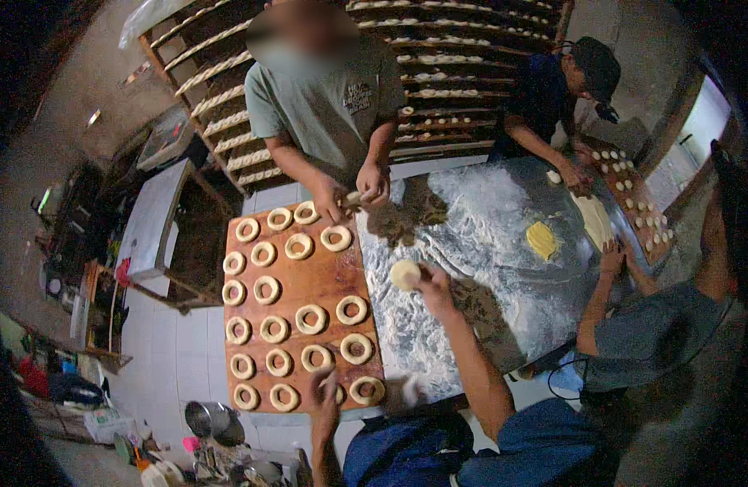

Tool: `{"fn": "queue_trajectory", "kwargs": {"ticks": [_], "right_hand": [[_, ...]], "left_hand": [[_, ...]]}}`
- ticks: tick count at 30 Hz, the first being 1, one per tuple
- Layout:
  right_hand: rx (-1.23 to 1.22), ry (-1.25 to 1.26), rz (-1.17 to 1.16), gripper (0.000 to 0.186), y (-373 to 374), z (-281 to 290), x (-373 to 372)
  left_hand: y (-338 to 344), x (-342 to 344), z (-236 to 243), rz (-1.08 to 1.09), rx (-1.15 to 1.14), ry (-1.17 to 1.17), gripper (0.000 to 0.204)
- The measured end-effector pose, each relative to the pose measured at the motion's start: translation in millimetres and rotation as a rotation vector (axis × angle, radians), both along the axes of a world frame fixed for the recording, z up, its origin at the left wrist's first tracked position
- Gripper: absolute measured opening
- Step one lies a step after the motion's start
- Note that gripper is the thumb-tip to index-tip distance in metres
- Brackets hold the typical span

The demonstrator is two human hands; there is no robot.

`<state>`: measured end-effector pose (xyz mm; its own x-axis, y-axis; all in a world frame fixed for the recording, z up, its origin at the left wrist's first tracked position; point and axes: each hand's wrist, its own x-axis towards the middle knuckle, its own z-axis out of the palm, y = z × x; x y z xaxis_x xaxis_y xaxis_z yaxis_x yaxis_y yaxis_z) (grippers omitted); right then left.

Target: The person shapes small dough pieces into rings by hand and places them on a wooden board. Other workers roll and cut dough nearby, and finished rings are arranged on racks.

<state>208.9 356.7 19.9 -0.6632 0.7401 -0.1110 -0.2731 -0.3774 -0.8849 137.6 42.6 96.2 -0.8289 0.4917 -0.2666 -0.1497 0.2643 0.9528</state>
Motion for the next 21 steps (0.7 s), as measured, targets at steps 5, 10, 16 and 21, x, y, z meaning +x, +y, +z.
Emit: {"fn": "queue_trajectory", "kwargs": {"ticks": [5,10,16,21], "right_hand": [[0.084,-0.093,0.03,0.035,-75,44,58],[0.494,-0.33,-0.019,0.034,-68,53,95],[0.55,-0.286,-0.087,0.032,-64,36,105],[0.503,-0.422,0.111,0.03,-65,12,114]], "left_hand": [[123,29,6,-0.244,0.266,-0.08,0.034],[151,64,7,-0.255,0.257,-0.134,0.026],[151,64,-32,-0.434,0.217,0.007,0.024],[138,61,-55,-0.516,0.081,0.092,0.024]]}}
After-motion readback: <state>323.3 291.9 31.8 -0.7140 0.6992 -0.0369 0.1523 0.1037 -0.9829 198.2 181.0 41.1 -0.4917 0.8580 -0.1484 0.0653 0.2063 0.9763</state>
